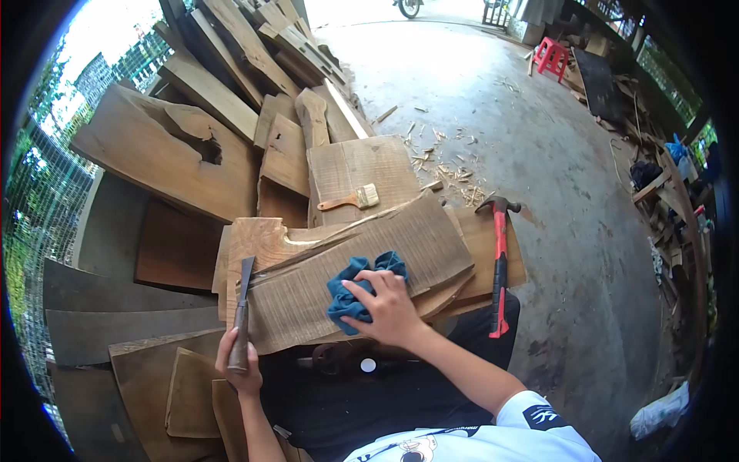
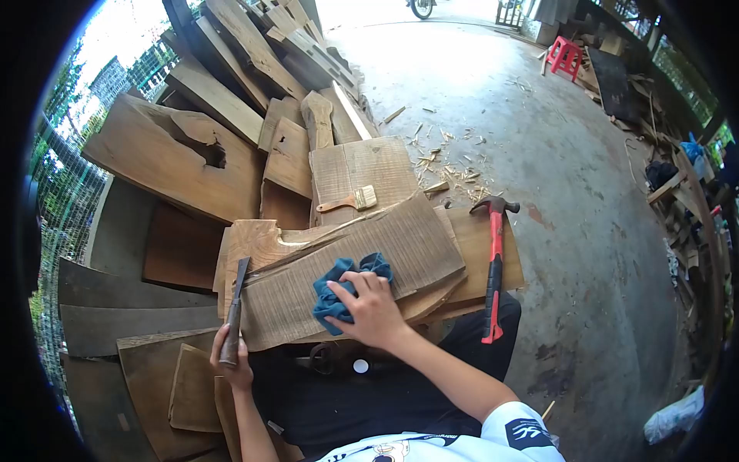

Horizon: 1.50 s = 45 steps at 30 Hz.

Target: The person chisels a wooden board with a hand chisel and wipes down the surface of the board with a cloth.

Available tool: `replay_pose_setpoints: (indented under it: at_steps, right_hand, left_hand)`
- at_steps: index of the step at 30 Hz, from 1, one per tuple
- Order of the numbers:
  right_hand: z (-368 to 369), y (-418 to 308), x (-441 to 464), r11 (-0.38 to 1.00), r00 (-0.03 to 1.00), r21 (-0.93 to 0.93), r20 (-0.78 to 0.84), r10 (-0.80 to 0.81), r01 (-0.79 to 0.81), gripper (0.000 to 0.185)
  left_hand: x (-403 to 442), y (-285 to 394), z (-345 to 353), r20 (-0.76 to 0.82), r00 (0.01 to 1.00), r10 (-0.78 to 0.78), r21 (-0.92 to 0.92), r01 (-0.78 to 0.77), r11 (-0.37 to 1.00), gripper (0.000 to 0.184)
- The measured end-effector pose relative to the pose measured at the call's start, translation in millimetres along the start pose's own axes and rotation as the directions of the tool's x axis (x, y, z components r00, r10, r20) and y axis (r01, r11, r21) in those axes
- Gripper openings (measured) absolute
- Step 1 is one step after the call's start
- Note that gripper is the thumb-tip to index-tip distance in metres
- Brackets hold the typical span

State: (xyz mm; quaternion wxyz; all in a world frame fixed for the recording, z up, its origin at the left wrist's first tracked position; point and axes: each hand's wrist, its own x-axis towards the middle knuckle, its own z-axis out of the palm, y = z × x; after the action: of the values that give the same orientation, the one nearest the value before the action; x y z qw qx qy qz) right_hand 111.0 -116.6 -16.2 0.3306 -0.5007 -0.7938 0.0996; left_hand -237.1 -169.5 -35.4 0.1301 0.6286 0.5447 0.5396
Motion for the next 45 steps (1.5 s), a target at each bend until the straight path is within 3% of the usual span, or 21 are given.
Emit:
replay_pose_setpoints:
  at_steps: [1, 2, 6, 8, 10, 11, 13, 16, 17, 18, 19, 21, 22, 25, 27, 30, 33, 38, 40, 44, 45]
  right_hand:
    - [-4.7, 12.5, 1.7, 1.000, 1.000, -0.007, 0.019, -0.001, 0.002, 0.062]
    - [-12.5, 25.9, 5.1, 0.998, 1.000, -0.057, -0.013, 0.029, -0.030, 0.061]
    - [-42.0, 92.0, 23.6, 0.858, 0.869, -0.216, -0.291, 0.400, -0.467, 0.062]
    - [-33.5, 95.3, 25.6, 0.793, 0.832, -0.288, -0.333, 0.443, -0.537, 0.061]
    - [-14.0, 66.0, 27.9, 0.862, 0.886, -0.243, -0.258, 0.386, -0.446, 0.059]
    - [-4.6, 42.7, 28.0, 0.910, 0.925, -0.206, -0.206, 0.319, -0.360, 0.059]
    - [22.1, 2.0, 21.9, 0.991, 0.989, -0.080, -0.105, 0.101, -0.110, 0.059]
    - [34.0, -24.0, 20.5, 0.992, 0.988, 0.047, 0.093, -0.121, 0.117, 0.061]
    - [28.0, -15.6, 28.0, 0.995, 0.992, 0.058, 0.096, -0.086, 0.080, 0.059]
    - [23.4, -1.7, 38.1, 0.996, 0.999, -0.079, 0.021, -0.033, 0.034, 0.057]
    - [22.4, 19.1, 49.4, 0.971, 0.994, -0.220, -0.082, 0.077, -0.094, 0.060]
    - [2.9, 56.9, 73.8, 0.861, 0.911, -0.298, -0.112, 0.396, -0.411, 0.063]
    - [-4.4, 68.2, 78.5, 0.836, 0.879, -0.270, -0.119, 0.463, -0.477, 0.066]
    - [10.5, 58.5, 72.4, 0.873, 0.902, -0.228, -0.131, 0.411, -0.431, 0.066]
    - [20.6, 42.6, 57.9, 0.931, 0.945, -0.177, -0.131, 0.300, -0.320, 0.064]
    - [21.6, 25.8, 41.6, 0.953, 0.964, -0.181, -0.154, 0.215, -0.242, 0.060]
    - [17.6, 24.6, 40.3, 0.953, 0.966, -0.180, -0.130, 0.225, -0.246, 0.060]
    - [18.7, 26.2, 40.2, 0.953, 0.967, -0.186, -0.133, 0.217, -0.239, 0.060]
    - [18.9, 25.3, 39.6, 0.955, 0.968, -0.184, -0.134, 0.211, -0.233, 0.060]
    - [19.3, 24.0, 39.9, 0.951, 0.964, -0.186, -0.146, 0.222, -0.247, 0.060]
    - [18.7, 23.5, 39.8, 0.951, 0.965, -0.189, -0.149, 0.218, -0.244, 0.060]
  left_hand:
    - [-0.8, -1.7, -0.4, -0.021, 0.999, -0.042, -0.131, 0.039, 0.991, 0.040]
    - [-1.2, -2.9, -3.3, -0.025, 0.999, -0.045, -0.128, 0.042, 0.991, 0.040]
    - [-1.4, -2.6, -7.9, 0.023, 0.990, -0.136, -0.192, 0.138, 0.972, 0.046]
    - [-7.8, -9.7, 1.4, 0.003, 0.989, -0.150, -0.126, 0.149, 0.981, 0.046]
    - [-16.2, -5.5, 14.0, 0.026, 0.986, -0.165, -0.041, 0.166, 0.985, 0.047]
    - [-22.4, -16.1, 22.5, -0.022, 0.998, -0.055, -0.028, 0.055, 0.998, 0.048]
    - [-24.1, -15.2, 28.4, -0.038, 0.996, -0.081, -0.041, 0.079, 0.996, 0.048]
    - [-20.4, -4.1, 32.2, -0.036, 0.996, -0.085, 0.000, 0.085, 0.996, 0.046]
    - [-17.5, -0.9, 33.6, -0.031, 0.999, -0.043, 0.037, 0.044, 0.998, 0.046]
    - [-15.9, 0.2, 34.9, -0.048, 0.999, 0.005, 0.068, -0.002, 0.998, 0.044]
    - [-15.1, -1.7, 34.2, -0.055, 0.998, 0.002, 0.069, 0.001, 0.998, 0.044]
    - [-16.0, -6.0, 34.2, -0.056, 0.995, 0.081, 0.143, -0.072, 0.987, 0.042]
    - [-15.3, -5.8, 32.4, -0.059, 0.995, 0.082, 0.137, -0.073, 0.988, 0.042]
    - [-13.8, -5.8, 24.5, -0.105, 0.993, -0.053, 0.090, 0.062, 0.994, 0.042]
    - [-15.4, -23.8, 17.1, -0.199, 0.969, -0.149, -0.080, 0.136, 0.987, 0.042]
    - [-7.3, -41.6, -0.3, -0.286, 0.945, -0.159, -0.101, 0.136, 0.986, 0.041]
    - [6.4, -43.1, -7.5, -0.294, 0.898, -0.327, -0.327, 0.227, 0.917, 0.036]
    - [28.6, -41.7, 2.0, -0.294, 0.927, -0.235, -0.214, 0.175, 0.961, 0.038]
    - [35.8, -40.0, 3.5, -0.206, 0.963, -0.172, -0.134, 0.146, 0.980, 0.041]
    - [36.3, -57.1, -3.6, -0.195, 0.967, -0.163, -0.123, 0.141, 0.982, 0.042]
    - [30.7, -58.2, -2.6, -0.261, 0.956, -0.133, -0.001, 0.138, 0.990, 0.044]
